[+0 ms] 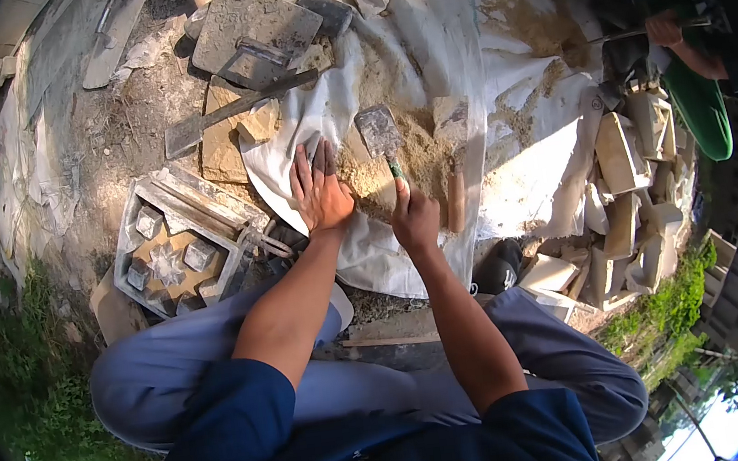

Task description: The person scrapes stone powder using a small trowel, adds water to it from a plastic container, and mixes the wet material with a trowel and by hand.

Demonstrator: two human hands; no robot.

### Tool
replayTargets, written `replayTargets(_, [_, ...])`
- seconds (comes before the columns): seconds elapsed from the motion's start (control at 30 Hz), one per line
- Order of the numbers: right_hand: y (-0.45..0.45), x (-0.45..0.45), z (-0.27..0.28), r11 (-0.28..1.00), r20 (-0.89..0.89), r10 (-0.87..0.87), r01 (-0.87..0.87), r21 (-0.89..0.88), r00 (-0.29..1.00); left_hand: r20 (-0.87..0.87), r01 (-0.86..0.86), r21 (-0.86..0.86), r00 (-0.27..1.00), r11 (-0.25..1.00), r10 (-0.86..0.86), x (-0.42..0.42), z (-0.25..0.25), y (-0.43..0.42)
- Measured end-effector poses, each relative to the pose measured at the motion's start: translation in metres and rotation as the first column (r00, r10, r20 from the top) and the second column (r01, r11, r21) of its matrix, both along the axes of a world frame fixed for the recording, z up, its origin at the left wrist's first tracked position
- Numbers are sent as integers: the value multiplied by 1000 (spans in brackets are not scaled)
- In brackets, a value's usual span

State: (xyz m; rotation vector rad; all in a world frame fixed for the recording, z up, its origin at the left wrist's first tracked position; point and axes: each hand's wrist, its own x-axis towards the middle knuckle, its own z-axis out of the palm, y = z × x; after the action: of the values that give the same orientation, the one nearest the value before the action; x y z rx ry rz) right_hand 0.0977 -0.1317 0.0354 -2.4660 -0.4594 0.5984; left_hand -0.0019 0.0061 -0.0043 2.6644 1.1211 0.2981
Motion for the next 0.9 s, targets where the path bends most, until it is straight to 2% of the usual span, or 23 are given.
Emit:
replayTargets(0.03, [-4, 1, -5, 1000, 4, 0, 0, 0, 1000, 12, -15, -32, 1000, 999, 16, 1, 2, -1])
replayTargets(0.1, [-6, 4, -12, 952, -16, 124, -123, -280, 992, 33, -25, -58, 999, 998, 27, 5, 4, -1])
replayTargets(0.13, [-5, 9, -16, 945, -58, 62, -77, -319, 996, 30, -32, -77, 999, 996, 35, 5, 5, -1])
replayTargets(0.23, [-9, 19, -16, 961, -81, 61, -80, -263, 995, 14, -39, -109, 999, 993, 41, 5, 5, -1])
replayTargets(0.37, [-7, 20, -5, 979, -101, 32, -52, -199, 994, 37, -30, -56, 999, 998, 32, 3, 2, 1])
replayTargets(0.43, [-2, 15, 6, 999, -56, -10, 8, -47, 998, 40, -17, -41, 999, 999, 19, 3, 2, 2])
replayTargets(0.47, [-1, 12, 13, 999, -49, -11, 9, -36, 999, 34, -17, -32, 999, 999, 18, 3, 3, 3])
replayTargets(0.5, [-3, 9, 11, 999, -51, -14, 12, -35, 999, 30, -16, -23, 999, 1000, 17, 4, 3, 3])
replayTargets(0.57, [-13, 5, -5, 983, 0, 130, -129, -133, 992, 23, -2, -1, 1000, 1000, 2, 4, 0, 3])
replayTargets(0.6, [-13, 5, -9, 977, -51, 131, -137, -165, 990, 29, -17, -46, 999, 999, 18, 3, 0, 1])
replayTargets(0.63, [-17, 7, -12, 977, -43, 127, -133, -164, 991, 35, -33, -92, 999, 995, 36, 3, 1, -2])
replayTargets(0.7, [-18, 11, -12, 976, -120, 88, -110, -188, 989, -7, -38, -84, 999, 996, 38, 5, -2, 0])
replayTargets(0.73, [-17, 15, 5, 986, -193, 64, -92, -138, 979, 3, -37, -81, 999, 996, 37, 4, -2, 0])
replayTargets(0.9, [-57, 1, 24, 995, -167, -2, -15, -99, 986, 49, -34, -54, 998, 998, 37, 4, 2, -2])
